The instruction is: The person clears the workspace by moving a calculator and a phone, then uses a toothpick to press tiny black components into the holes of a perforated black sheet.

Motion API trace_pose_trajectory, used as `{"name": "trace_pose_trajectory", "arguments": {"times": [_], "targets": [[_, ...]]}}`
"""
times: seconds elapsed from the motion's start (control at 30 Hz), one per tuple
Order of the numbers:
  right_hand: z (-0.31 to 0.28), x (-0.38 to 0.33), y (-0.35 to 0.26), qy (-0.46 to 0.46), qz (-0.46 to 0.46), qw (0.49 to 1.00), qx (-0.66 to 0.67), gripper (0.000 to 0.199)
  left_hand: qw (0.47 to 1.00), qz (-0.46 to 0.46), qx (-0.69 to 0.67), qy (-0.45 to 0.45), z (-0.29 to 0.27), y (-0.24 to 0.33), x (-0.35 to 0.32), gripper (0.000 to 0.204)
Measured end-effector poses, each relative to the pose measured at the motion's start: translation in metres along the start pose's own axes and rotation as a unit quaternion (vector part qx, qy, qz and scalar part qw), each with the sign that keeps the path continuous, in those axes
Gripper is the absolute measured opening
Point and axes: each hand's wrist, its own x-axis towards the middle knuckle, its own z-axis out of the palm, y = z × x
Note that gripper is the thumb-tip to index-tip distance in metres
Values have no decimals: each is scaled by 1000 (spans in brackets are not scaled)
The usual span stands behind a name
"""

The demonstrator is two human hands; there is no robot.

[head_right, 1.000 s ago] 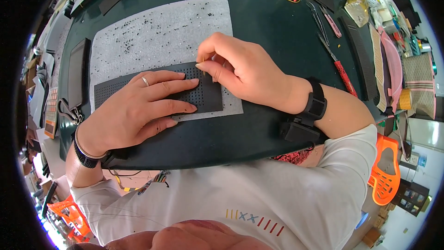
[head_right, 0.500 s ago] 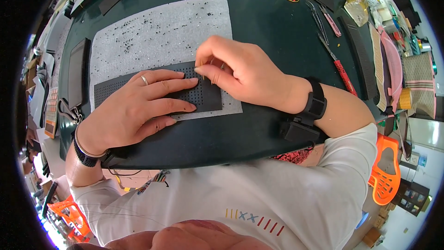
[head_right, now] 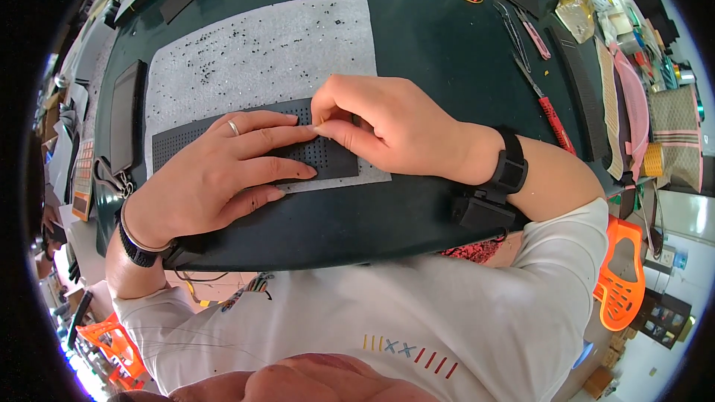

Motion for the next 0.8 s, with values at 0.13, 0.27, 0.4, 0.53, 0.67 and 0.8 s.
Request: {"name": "trace_pose_trajectory", "arguments": {"times": [0.13,0.27,0.4,0.53,0.67,0.8], "targets": [[5,-4,3,46,5,997,66,15,1000,0,0,3,0,0,0,41],[0,-2,2,-10,-14,1000,4,16,1000,1,-5,6,1,0,0,41],[4,-5,3,30,-28,999,35,17,1000,3,-6,4,0,0,0,41],[2,-3,1,-2,-23,1000,13,18,1000,-2,-9,1,0,0,0,42],[1,-6,3,-16,-48,999,13,18,1000,1,-11,1,0,0,1,42],[2,-5,3,-17,-27,999,25,19,1000,0,-10,3,0,0,0,41]]}}
